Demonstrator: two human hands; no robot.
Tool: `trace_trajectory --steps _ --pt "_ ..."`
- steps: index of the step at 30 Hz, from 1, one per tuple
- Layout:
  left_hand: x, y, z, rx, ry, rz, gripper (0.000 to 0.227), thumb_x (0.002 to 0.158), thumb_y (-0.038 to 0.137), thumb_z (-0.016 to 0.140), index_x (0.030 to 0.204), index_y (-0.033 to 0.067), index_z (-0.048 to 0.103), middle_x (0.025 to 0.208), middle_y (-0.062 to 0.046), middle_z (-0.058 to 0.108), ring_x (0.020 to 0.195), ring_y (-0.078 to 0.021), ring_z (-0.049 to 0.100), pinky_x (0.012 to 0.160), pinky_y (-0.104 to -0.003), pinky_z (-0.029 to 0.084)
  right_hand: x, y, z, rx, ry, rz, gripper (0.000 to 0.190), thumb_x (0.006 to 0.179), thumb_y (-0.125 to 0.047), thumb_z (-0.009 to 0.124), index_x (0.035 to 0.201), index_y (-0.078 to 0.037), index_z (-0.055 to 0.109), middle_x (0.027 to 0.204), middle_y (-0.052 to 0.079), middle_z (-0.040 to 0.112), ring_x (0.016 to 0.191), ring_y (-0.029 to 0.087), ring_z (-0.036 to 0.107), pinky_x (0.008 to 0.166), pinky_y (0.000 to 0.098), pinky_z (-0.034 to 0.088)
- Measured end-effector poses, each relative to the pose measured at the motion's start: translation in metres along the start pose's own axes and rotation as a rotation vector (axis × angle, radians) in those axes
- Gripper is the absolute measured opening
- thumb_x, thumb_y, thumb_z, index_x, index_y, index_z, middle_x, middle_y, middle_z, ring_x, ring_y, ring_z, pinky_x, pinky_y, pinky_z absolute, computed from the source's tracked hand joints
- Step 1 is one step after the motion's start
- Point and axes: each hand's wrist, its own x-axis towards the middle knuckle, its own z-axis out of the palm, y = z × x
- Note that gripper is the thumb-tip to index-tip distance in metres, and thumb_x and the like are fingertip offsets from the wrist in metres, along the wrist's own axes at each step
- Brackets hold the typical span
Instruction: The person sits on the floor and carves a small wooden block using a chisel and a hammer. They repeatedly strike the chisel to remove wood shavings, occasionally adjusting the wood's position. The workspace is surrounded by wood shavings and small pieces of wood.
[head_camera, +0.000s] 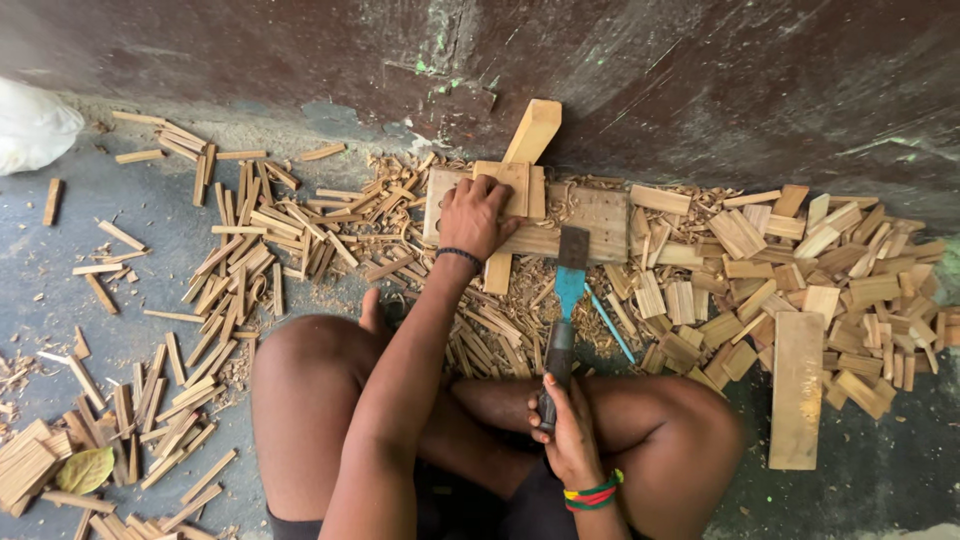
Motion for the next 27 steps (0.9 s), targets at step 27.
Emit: trace_trajectory --steps 27 --pt "-0.005 -0.008 -0.002 -0.057 0.057 0.020 0.060 0.082 0.044 0.082 0.132 0.0184 0.062 0.130 -0.005 0.058 0.117 -0.0308 0.055 0.096 -0.049 0.048 -0.010 0.001 0.009 -0.115 -0.011 -0.163 0.060 0.092 -0.020 0.069 0.144 -0.022 0.042 0.086 0.007 0.062 0.056 0.010 0.054 0.041 0.0231 0.041"
